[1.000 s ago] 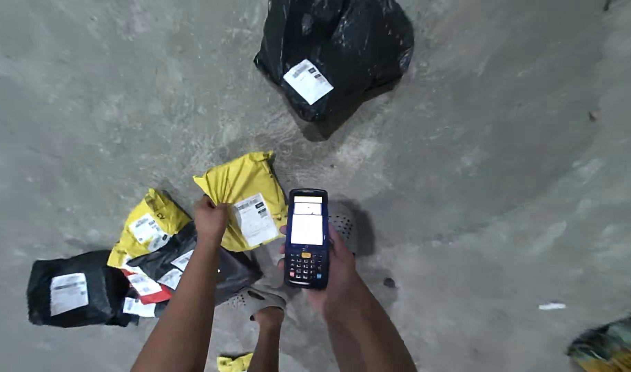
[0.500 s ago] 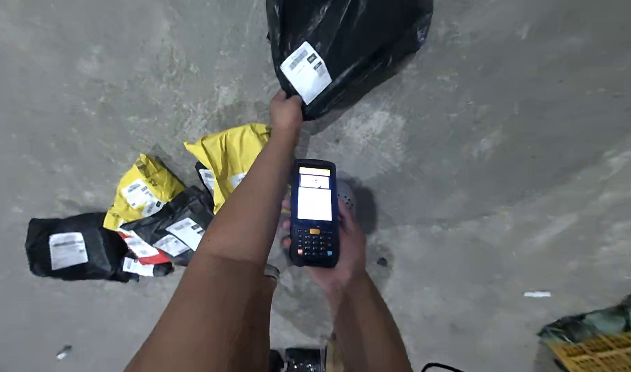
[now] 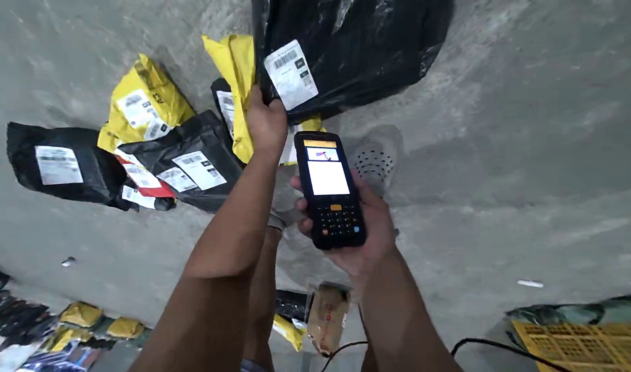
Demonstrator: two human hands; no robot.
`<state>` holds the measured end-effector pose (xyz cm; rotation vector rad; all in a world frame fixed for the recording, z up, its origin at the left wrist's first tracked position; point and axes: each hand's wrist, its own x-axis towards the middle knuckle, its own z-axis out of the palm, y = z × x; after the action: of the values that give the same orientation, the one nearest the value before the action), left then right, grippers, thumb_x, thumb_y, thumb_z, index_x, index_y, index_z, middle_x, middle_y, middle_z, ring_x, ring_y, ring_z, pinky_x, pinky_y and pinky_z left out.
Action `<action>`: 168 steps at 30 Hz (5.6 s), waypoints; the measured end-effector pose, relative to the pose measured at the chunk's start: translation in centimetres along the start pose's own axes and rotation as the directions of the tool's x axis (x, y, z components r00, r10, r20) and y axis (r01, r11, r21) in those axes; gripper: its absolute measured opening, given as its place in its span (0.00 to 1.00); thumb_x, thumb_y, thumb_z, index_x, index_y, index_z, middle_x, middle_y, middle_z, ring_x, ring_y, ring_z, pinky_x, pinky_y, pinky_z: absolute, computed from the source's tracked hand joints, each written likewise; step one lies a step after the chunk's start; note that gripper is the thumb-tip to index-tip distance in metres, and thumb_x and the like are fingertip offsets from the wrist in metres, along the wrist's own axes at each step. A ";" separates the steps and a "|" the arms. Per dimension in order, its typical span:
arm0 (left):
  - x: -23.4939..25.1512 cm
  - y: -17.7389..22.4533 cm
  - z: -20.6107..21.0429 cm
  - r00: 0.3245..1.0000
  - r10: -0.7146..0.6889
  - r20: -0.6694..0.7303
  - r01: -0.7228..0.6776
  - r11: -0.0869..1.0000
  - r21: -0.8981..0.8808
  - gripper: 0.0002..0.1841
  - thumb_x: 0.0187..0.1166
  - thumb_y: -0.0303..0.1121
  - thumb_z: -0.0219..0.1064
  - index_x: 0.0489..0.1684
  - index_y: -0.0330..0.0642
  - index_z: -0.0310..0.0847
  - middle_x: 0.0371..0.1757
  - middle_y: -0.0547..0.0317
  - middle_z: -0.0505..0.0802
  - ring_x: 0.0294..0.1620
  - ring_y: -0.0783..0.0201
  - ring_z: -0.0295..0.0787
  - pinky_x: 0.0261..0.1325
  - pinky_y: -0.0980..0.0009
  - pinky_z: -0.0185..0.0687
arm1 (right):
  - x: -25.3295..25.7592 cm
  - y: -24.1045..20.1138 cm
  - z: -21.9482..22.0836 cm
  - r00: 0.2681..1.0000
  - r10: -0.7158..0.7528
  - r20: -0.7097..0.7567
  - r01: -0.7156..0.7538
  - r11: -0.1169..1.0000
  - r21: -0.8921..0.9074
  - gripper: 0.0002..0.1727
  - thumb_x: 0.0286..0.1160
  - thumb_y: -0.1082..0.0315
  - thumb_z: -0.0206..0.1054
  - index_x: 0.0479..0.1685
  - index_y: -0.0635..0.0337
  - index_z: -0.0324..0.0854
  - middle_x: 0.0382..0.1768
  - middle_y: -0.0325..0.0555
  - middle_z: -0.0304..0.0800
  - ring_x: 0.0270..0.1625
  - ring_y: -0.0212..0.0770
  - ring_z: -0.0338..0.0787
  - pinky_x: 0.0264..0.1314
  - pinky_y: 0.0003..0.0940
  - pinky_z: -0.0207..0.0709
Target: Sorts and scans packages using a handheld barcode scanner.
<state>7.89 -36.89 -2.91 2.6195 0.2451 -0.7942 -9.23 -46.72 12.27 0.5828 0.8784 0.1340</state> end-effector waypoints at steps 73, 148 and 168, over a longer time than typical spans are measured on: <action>-21.1 -19.8 -7.2 0.913 -0.113 0.392 0.201 0.961 -0.191 0.19 0.81 0.34 0.64 0.69 0.43 0.76 0.54 0.56 0.90 0.49 0.63 0.90 0.52 0.60 0.91 | 2.1 5.0 -1.9 0.985 -0.094 0.143 0.166 0.728 -0.665 0.38 0.68 0.66 0.60 0.85 0.48 0.56 0.66 0.66 0.81 0.57 0.60 0.91 0.58 0.56 0.87; -28.6 -18.9 -4.1 0.513 -0.064 0.856 0.400 0.900 -0.172 0.13 0.84 0.32 0.56 0.61 0.41 0.80 0.54 0.54 0.86 0.43 0.65 0.85 0.49 0.66 0.84 | 3.7 8.3 -2.2 0.970 -0.217 0.108 0.175 0.321 -0.931 0.30 0.68 0.65 0.63 0.75 0.51 0.68 0.55 0.46 0.89 0.52 0.38 0.92 0.50 0.38 0.90; -28.6 -19.0 -4.2 0.506 -0.068 0.860 0.417 0.892 -0.175 0.13 0.84 0.31 0.56 0.61 0.40 0.80 0.54 0.54 0.86 0.43 0.65 0.85 0.49 0.66 0.83 | 4.2 8.9 -2.5 0.931 -0.361 0.055 0.178 0.317 -0.932 0.29 0.68 0.55 0.73 0.67 0.59 0.73 0.49 0.54 0.92 0.48 0.48 0.95 0.50 0.48 0.92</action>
<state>-18.81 -19.38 10.39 1.5880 0.4342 -1.8168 -7.34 -36.71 12.89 -0.7085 0.8902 0.3498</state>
